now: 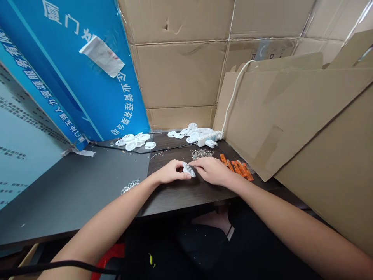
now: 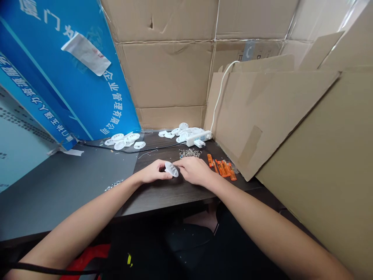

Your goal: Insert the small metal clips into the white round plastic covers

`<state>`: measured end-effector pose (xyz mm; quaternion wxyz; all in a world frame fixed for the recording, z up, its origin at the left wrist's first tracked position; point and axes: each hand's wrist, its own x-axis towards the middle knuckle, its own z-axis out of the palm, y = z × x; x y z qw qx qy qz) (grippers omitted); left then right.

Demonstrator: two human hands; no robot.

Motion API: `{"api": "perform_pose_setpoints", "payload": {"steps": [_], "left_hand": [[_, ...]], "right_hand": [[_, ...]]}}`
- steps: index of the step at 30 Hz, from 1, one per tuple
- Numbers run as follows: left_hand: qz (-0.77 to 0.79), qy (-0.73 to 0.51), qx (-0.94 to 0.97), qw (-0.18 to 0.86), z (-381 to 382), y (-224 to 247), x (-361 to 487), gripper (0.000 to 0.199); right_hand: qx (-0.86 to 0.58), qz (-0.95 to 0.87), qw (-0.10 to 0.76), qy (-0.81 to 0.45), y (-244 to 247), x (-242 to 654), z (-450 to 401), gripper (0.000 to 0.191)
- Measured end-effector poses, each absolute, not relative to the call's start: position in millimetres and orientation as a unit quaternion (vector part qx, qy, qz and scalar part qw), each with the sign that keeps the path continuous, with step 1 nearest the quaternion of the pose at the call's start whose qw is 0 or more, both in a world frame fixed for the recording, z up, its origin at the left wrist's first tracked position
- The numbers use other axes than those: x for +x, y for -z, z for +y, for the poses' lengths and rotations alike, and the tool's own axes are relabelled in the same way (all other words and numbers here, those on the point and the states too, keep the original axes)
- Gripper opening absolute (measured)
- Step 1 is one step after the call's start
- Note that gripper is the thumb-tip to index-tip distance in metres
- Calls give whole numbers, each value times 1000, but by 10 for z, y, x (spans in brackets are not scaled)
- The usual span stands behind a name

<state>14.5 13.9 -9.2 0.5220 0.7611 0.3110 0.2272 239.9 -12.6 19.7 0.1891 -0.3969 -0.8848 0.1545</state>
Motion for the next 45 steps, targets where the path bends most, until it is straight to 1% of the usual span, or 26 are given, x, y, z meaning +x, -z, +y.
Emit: {"api": "perform_pose_setpoints", "payload": {"steps": [9,18,22,29,33,36,38,42,45], "left_hand": [[310,-225,766,517,141,87,153,31],[319,-215,774,503,159,122,150,33],[315,-214,775,505,161,117,152,34],[318,-205,788,486,143,84,154,30],[347,-203,801,444,131,91,158,25],[369,-191,812,411,117,83,169,22],[376,-185,816,398,106,69,182,22],[373,-181,821,393,94,37,214,22],[375,-167,820,400,98,17,235,23]], "right_hand": [[-397,-866,211,-220,-144,2410,-102,41],[-415,-870,181,-196,-216,2377,-142,42],[-414,-868,187,-202,-239,2372,-153,40],[-415,-869,180,-201,-255,2385,-157,41],[-431,-873,155,-169,-282,2362,-182,43],[-439,-882,120,-126,-300,2335,-199,44],[-440,-886,100,-109,-305,2318,-206,40],[-439,-889,82,-104,-307,2292,-224,27],[-445,-891,54,-74,-325,2274,-253,26]]}}
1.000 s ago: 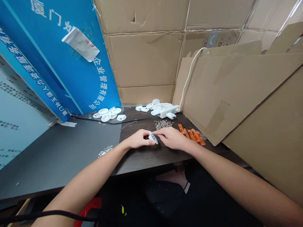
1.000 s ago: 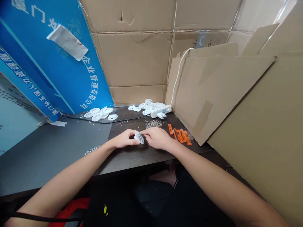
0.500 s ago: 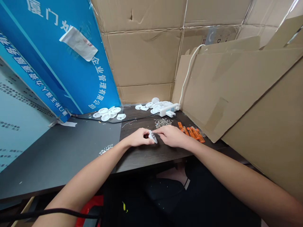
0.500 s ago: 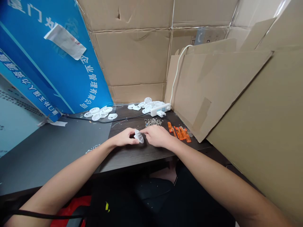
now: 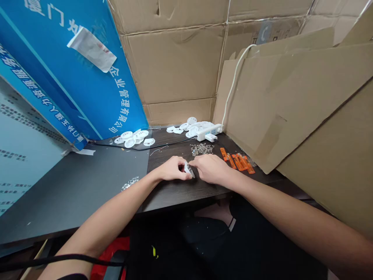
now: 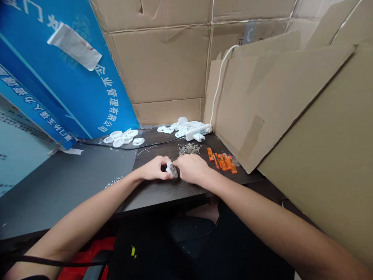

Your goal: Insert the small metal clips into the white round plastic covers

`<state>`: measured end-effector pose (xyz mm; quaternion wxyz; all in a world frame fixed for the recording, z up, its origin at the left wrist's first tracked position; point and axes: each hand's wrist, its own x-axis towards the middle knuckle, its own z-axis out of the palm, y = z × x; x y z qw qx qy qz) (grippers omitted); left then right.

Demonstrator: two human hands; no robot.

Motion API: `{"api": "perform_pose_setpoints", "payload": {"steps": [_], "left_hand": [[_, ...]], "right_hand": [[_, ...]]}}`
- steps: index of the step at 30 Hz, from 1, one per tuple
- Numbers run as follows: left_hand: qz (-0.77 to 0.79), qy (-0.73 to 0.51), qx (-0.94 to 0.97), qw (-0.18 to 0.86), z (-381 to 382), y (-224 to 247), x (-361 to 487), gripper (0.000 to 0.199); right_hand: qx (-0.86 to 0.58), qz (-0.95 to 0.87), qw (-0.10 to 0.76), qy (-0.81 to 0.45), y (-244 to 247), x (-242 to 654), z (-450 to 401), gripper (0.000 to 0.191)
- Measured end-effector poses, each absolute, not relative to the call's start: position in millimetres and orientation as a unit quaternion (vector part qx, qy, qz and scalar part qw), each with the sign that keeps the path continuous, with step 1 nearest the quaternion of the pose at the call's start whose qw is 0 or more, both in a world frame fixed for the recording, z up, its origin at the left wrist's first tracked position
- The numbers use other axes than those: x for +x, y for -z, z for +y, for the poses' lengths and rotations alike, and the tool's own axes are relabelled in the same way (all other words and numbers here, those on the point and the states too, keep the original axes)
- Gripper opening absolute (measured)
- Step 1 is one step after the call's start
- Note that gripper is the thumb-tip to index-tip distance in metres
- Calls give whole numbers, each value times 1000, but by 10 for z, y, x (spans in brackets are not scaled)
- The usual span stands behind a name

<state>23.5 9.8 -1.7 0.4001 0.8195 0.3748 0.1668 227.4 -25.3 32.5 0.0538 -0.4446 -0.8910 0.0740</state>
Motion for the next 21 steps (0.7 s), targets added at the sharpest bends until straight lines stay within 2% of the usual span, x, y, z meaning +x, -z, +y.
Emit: {"api": "perform_pose_setpoints", "payload": {"steps": [4,10,16,21], "left_hand": [[375,-145,824,400,110,-9,252,23],[365,-127,826,411,140,-38,236,25],[328,-123,816,460,221,-17,154,23],[318,-115,821,460,239,-17,138,22]], "right_hand": [[-450,-892,12,-31,-343,2259,-279,25],[-432,-902,12,0,-320,2263,-280,25],[-428,-900,49,-63,-328,2297,-224,27],[-430,-894,63,-105,-301,2321,-179,32]]}}
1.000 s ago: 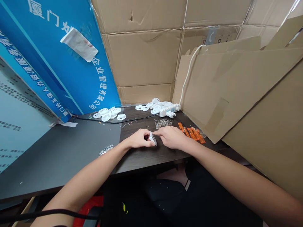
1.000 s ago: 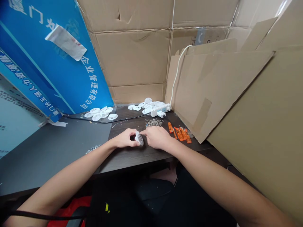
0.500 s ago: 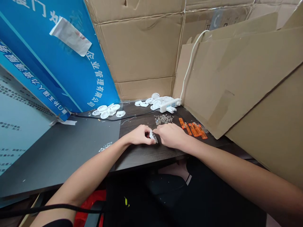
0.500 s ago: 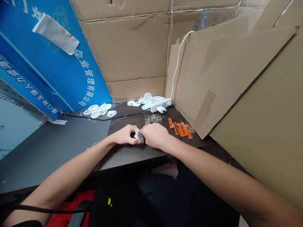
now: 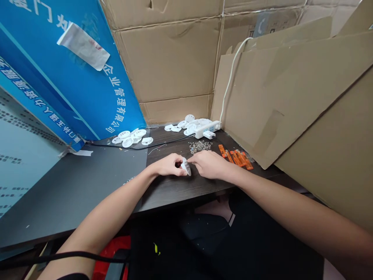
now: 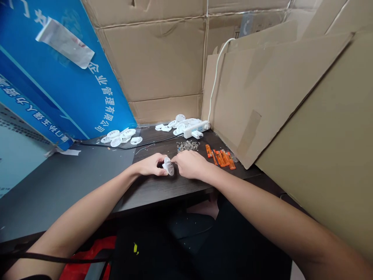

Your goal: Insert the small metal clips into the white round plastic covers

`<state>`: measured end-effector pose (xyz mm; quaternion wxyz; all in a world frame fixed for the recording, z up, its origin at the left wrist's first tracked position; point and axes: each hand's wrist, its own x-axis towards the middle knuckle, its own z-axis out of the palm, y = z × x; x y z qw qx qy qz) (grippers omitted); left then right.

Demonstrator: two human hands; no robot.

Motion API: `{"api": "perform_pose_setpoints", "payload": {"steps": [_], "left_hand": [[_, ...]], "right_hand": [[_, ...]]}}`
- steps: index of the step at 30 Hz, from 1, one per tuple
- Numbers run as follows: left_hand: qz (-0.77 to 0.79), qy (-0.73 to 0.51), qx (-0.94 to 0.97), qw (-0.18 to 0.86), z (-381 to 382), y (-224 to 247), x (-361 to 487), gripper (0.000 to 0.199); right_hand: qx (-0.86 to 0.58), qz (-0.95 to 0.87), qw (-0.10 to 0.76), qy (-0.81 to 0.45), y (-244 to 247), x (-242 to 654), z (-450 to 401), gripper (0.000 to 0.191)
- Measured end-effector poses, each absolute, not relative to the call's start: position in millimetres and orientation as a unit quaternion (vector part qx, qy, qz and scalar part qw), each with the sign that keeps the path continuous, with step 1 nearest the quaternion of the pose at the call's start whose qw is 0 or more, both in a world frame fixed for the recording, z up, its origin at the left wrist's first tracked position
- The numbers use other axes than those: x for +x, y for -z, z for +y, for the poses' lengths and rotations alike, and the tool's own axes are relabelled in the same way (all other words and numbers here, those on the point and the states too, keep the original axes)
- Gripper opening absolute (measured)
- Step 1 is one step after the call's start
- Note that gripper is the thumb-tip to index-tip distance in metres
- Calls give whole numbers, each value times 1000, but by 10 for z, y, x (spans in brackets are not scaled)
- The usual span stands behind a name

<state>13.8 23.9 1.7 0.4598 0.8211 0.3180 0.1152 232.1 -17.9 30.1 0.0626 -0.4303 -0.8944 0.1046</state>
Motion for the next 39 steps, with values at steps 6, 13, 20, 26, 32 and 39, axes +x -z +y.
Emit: {"api": "perform_pose_setpoints", "payload": {"steps": [6,13,20,26,32,39], "left_hand": [[319,-113,826,451,232,-42,148,23],[325,-102,823,455,238,-62,148,22],[329,-95,828,445,252,-55,149,25],[348,-94,836,415,223,-57,187,23],[342,-92,826,439,245,-43,175,26],[313,-113,789,516,275,-11,124,28]], "right_hand": [[-437,-891,60,-111,-294,2334,-189,36],[-438,-888,72,-124,-300,2333,-195,36],[-454,-882,56,-113,-345,2297,-242,36],[-479,-872,36,-92,-336,2259,-272,27],[-482,-869,53,-104,-332,2268,-253,26],[-457,-873,85,-147,-316,2322,-224,35]]}}
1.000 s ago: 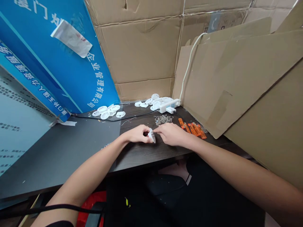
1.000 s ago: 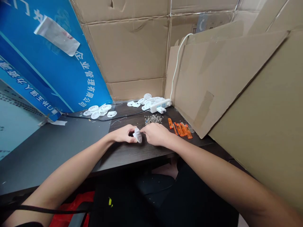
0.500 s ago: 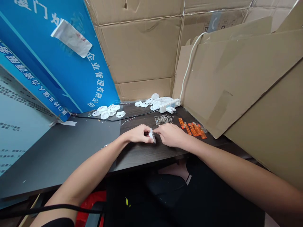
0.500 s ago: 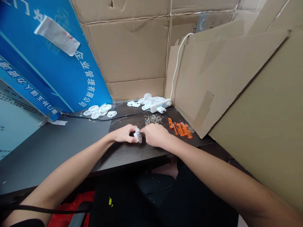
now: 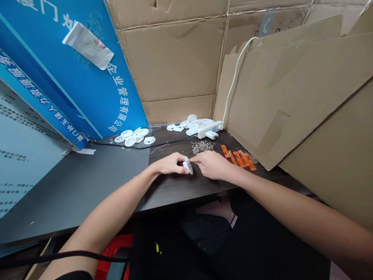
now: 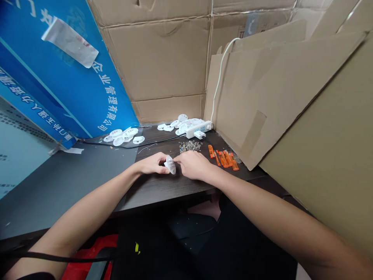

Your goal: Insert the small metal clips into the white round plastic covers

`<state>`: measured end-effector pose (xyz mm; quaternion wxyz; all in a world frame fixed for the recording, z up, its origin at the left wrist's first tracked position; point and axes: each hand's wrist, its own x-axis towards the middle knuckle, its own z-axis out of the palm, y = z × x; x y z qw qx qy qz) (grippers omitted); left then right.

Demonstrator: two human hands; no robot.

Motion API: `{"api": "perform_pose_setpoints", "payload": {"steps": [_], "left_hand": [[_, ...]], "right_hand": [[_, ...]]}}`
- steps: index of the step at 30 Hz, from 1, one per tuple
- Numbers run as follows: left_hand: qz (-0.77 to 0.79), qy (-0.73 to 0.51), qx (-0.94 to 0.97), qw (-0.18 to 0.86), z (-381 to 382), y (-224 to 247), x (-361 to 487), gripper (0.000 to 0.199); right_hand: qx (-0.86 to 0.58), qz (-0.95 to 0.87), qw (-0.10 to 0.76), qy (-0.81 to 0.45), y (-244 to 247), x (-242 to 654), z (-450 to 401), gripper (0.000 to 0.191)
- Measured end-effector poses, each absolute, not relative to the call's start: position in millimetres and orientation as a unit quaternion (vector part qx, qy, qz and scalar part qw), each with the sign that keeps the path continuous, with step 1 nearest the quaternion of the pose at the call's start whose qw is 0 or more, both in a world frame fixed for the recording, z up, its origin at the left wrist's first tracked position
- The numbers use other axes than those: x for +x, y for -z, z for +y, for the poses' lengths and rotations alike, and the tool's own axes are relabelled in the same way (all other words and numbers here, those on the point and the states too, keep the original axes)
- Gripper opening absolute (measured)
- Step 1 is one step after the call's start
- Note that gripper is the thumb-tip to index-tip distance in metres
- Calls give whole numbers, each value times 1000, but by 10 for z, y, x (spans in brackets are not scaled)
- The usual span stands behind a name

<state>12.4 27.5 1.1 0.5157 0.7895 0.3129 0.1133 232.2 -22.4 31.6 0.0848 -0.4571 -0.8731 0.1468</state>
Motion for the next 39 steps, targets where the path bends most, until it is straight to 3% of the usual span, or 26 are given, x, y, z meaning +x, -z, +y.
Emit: {"api": "perform_pose_setpoints", "payload": {"steps": [16,30,39], "left_hand": [[320,-100,806,488,284,-16,126,27],[346,-81,836,419,227,-93,239,24],[311,-127,798,500,268,-2,130,28]], "right_hand": [[-460,-873,87,-138,-288,2312,-229,34],[-498,-865,13,-60,-350,2202,-330,23],[-473,-873,60,-101,-286,2310,-228,35]]}}
